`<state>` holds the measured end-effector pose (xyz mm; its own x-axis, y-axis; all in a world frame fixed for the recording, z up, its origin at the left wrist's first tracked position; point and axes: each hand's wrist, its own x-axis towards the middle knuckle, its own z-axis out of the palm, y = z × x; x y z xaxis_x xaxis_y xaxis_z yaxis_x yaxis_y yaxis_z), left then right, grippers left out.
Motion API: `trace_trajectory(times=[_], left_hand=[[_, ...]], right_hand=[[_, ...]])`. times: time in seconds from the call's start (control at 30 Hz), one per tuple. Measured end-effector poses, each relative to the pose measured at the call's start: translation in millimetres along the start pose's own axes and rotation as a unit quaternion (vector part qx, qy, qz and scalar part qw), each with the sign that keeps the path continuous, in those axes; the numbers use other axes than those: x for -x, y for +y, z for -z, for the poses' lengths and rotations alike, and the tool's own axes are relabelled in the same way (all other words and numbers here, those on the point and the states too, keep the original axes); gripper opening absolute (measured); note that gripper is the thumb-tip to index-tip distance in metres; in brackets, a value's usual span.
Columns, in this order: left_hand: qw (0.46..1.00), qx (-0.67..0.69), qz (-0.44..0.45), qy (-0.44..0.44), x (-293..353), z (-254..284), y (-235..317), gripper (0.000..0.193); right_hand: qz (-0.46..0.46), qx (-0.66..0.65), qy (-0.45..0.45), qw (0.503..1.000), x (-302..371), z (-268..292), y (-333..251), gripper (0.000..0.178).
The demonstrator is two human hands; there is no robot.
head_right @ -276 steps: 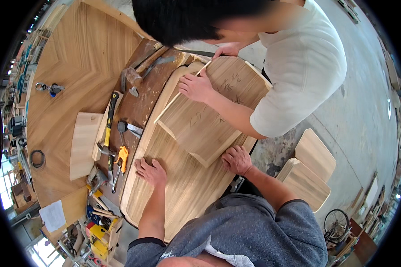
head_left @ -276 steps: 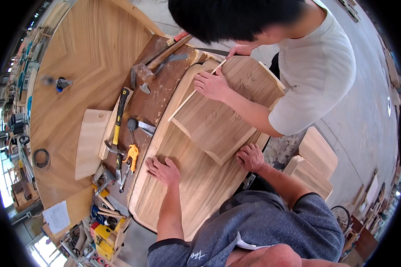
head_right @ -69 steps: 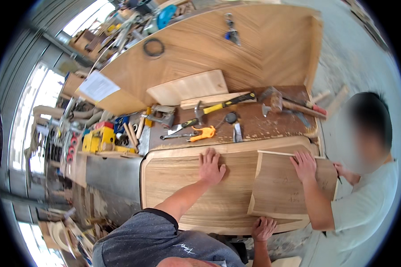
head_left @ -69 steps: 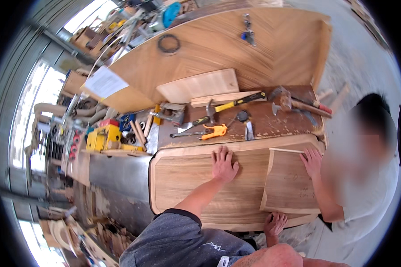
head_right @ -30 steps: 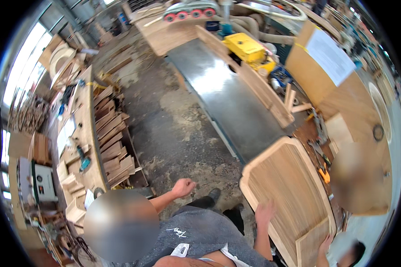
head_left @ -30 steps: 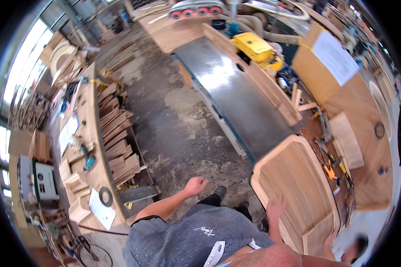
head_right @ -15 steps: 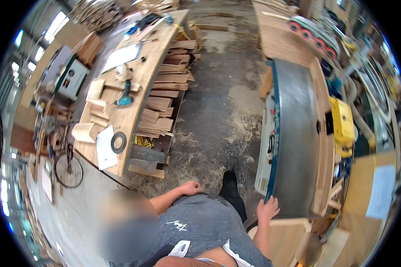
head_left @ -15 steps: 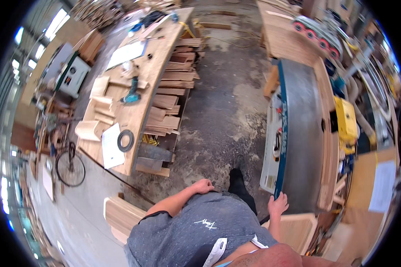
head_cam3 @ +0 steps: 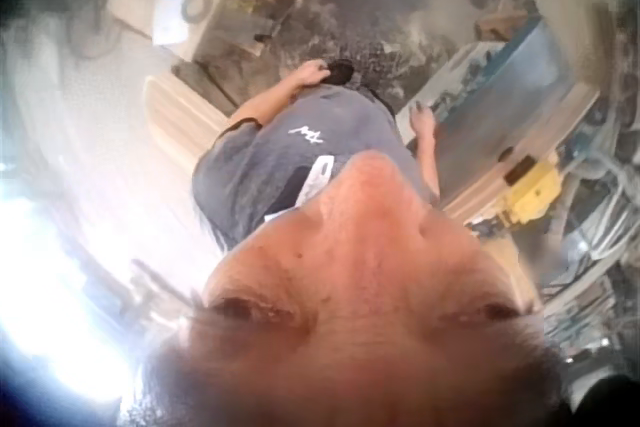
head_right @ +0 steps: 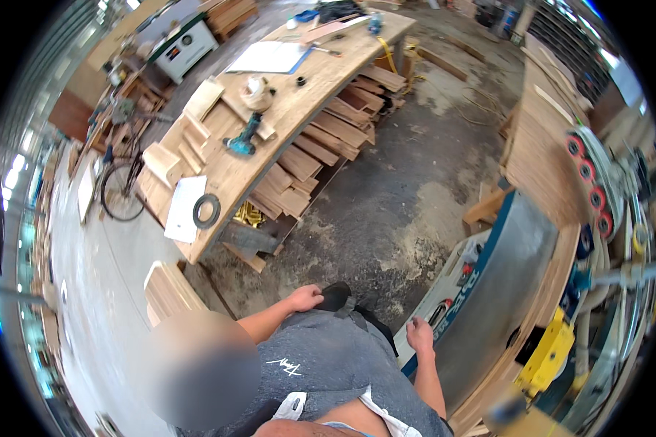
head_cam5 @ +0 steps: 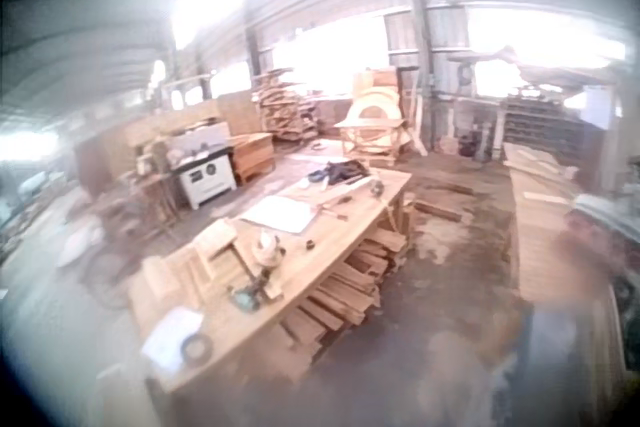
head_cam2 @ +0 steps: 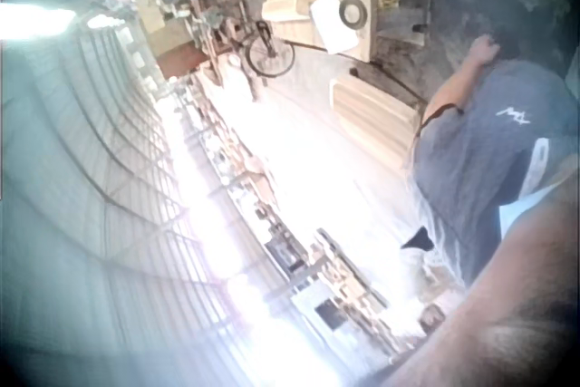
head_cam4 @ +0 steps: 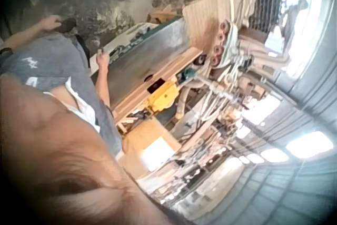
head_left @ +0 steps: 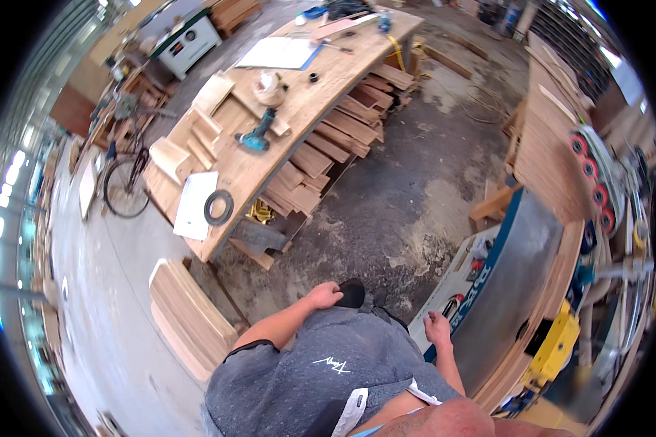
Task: The person handles a large wooden panel and a smaller wooden frame in a workshop. They place the frame onto the panel and use a marker to write on the wood. A coworker assists by holding the frame steady while the person marks the surface.
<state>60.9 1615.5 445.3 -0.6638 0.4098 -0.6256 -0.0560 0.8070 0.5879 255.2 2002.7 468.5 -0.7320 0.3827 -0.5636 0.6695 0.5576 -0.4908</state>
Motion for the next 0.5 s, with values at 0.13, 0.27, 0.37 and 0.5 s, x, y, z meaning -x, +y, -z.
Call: trace_trajectory(times=[0.13, 0.27, 0.37, 0.5], left_hand=[[0.994, 0.048, 0.092, 0.036, 9.1, -5.3, -48.5, 0.045], [0.972, 0.151, 0.161, 0.08, 1.9, -30.0, -79.6, 0.046], [0.956, 0.157, 0.215, 0.124, -21.8, -39.8, -90.7, 0.048], [0.903, 0.294, 0.242, 0.199, -25.7, -39.3, -54.6, 0.048]], right_hand=[[0.072, 0.057, -0.049, 0.995, -90.7, 29.6, -12.5, 0.043], [0.044, 0.037, -0.064, 0.996, -182.9, 35.2, -10.9, 0.041], [0.027, 0.032, -0.123, 0.992, -235.7, 30.2, -23.4, 0.042], [0.123, 0.126, -0.249, 0.952, -269.7, 53.9, -92.7, 0.037]])
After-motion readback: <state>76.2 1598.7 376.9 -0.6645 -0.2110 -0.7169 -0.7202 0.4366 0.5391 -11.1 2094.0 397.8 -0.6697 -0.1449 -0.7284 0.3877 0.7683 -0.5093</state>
